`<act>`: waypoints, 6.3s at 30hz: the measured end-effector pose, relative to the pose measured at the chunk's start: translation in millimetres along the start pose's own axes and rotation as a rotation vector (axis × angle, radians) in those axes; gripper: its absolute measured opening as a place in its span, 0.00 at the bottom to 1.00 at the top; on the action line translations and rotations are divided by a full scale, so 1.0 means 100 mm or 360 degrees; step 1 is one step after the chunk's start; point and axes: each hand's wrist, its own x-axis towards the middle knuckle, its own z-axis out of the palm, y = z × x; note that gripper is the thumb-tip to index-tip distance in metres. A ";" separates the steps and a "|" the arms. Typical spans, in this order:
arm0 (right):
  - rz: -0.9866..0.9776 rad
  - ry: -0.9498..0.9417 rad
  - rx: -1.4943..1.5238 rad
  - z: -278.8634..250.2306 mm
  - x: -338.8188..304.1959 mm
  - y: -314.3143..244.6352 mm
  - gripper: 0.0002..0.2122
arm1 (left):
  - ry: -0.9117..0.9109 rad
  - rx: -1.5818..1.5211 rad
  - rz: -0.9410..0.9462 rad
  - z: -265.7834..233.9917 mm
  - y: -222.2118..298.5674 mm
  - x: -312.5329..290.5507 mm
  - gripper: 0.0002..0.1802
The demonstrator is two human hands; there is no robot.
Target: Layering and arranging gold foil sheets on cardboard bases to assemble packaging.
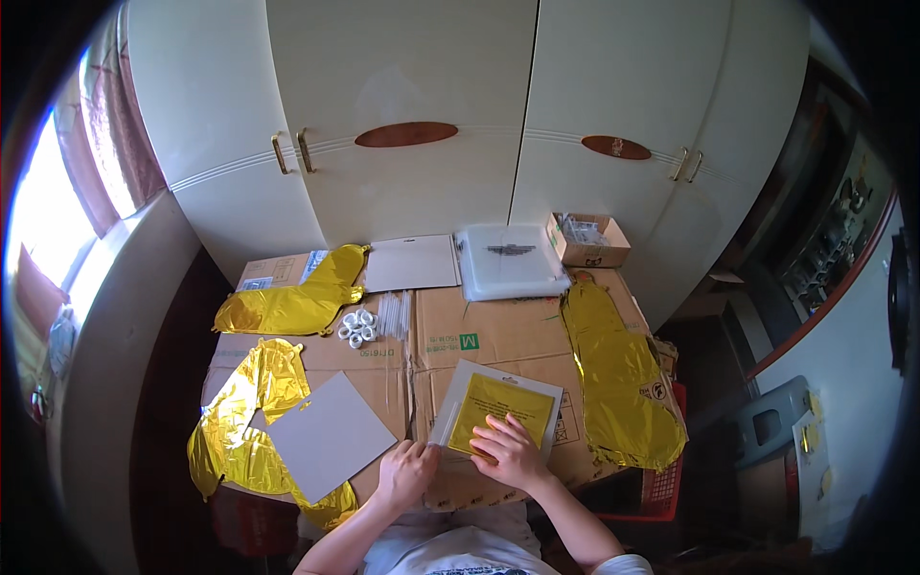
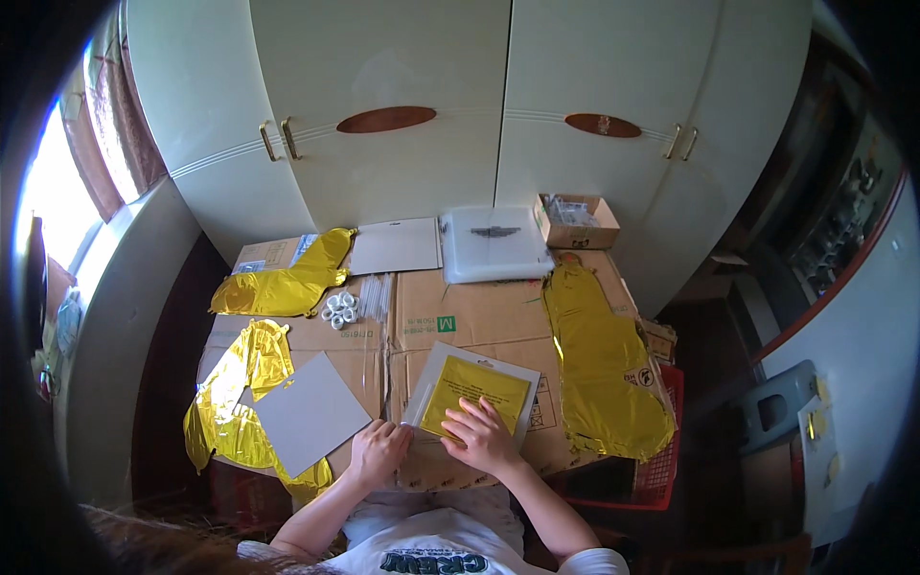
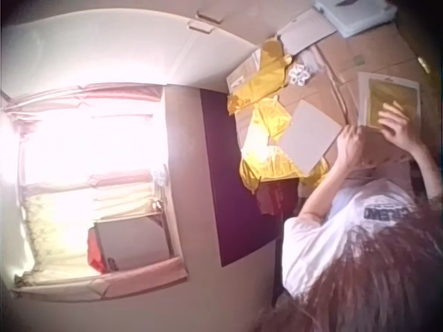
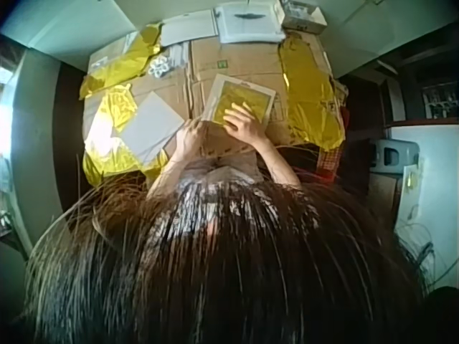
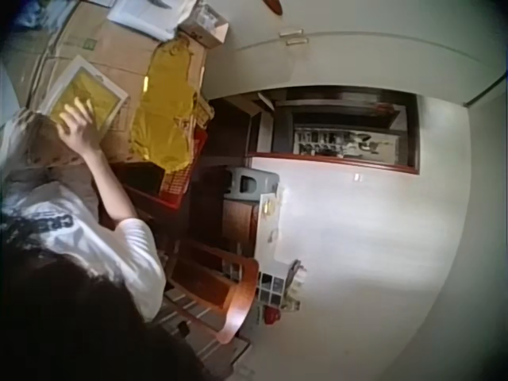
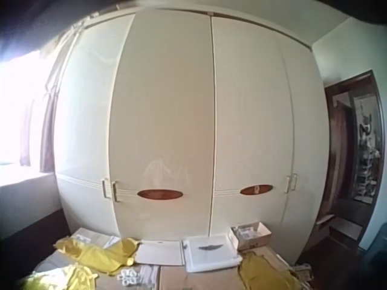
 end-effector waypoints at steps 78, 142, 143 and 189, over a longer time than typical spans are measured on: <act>0.0585 -0.0677 -0.0532 -0.13 0.03 0.34 0.46 | -0.0254 -0.0516 0.0271 0.53 1.26 0.13 0.08; 0.0058 -0.0017 -0.0083 -0.69 -1.03 0.03 0.09 | 0.0088 -0.0504 0.0089 -0.08 0.14 -0.76 0.11; 0.0087 0.0014 -0.0069 -0.68 -1.02 0.02 0.09 | 0.0100 -0.0518 0.0073 -0.09 0.15 -0.75 0.11; 0.0502 0.0239 -0.0289 -0.36 -1.01 -0.30 0.15 | -0.0464 -0.0250 -0.0373 -0.14 0.26 -0.44 0.10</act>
